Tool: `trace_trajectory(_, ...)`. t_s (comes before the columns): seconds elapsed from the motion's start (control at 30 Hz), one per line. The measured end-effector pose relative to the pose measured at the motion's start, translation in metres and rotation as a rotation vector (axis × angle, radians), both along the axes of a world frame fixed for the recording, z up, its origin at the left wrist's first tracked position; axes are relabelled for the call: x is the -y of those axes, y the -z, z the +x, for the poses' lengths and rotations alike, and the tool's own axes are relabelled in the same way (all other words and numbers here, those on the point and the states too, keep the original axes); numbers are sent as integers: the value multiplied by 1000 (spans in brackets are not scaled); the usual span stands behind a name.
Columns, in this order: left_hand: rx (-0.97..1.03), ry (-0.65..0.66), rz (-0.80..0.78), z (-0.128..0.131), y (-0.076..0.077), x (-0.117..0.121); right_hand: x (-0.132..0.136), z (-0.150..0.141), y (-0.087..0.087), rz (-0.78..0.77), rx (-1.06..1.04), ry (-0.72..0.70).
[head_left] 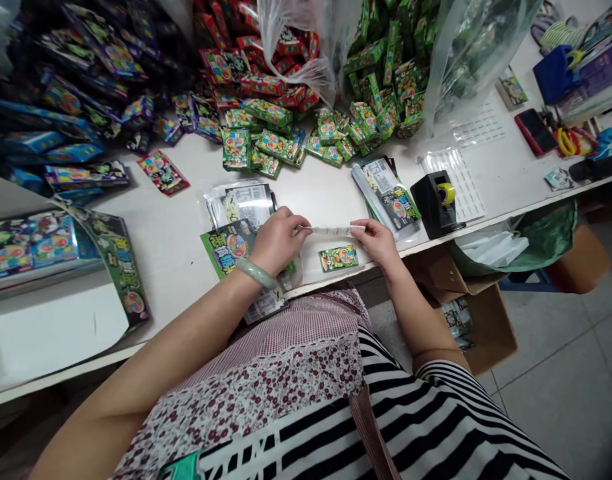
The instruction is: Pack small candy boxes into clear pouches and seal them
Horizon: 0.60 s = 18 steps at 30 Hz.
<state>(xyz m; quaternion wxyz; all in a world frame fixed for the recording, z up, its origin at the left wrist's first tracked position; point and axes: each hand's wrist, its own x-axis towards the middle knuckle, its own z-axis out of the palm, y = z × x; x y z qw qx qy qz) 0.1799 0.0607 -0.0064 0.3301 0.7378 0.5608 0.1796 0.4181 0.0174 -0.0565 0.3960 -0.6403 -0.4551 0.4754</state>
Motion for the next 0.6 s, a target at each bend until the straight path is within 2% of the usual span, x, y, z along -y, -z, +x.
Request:
trace_trajectory(0.1,35,44,-6,0,4,-8,-3,0,0,131,156,6)
trace_trajectory(0.2,89,37,-157,3,7,-12,-7,0,-4,223,267,11)
trace_trajectory(0.27,119,16,-214,5,8,-12,-9,0,-6,221,264,-5)
trace_trajectory(0.43,128,-20,-226,9,9,-12,-15,-1,-10,103,148,-28)
trace_trajectory(0.6,112,-7,-272,7,14,-15,-22,2,-11,170,222,-76)
